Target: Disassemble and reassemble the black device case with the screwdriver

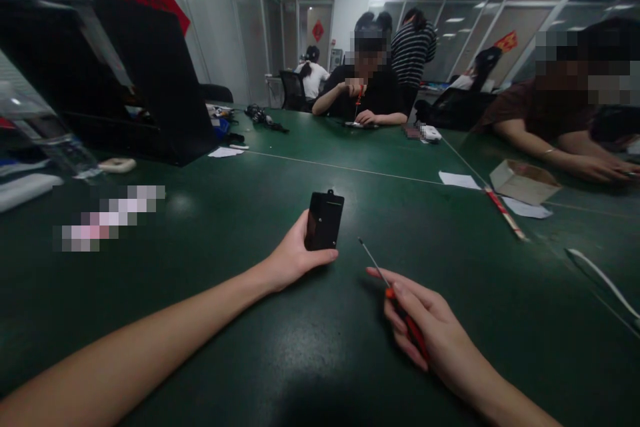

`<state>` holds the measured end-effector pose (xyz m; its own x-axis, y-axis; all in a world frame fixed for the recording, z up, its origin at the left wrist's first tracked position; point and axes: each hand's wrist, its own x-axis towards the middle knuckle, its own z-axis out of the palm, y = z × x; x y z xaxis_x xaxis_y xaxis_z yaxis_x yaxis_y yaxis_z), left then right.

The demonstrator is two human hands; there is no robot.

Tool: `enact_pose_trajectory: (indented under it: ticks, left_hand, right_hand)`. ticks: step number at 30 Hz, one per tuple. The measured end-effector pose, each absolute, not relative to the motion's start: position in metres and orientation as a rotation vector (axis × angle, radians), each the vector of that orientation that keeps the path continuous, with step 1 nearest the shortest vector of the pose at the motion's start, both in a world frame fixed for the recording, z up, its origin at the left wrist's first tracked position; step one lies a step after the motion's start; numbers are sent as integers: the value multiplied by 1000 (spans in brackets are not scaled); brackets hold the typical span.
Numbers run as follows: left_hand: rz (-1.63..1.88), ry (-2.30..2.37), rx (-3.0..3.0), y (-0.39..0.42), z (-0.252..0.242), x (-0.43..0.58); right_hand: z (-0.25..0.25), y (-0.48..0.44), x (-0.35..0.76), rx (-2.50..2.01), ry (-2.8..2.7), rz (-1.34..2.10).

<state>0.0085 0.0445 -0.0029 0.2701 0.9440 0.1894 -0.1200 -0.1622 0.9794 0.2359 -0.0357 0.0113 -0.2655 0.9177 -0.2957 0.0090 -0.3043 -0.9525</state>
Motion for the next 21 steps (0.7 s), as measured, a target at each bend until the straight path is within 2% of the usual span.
enact_pose_trajectory:
  ticks: [8,21]
  left_hand:
    - [1103,997,1519,43,3,8]
    - [1105,995,1680,37,6,11]
  right_hand:
    - [13,-37,238,-1291,-1506,1603]
    - [21,-36,232,-1424,-1451,1565]
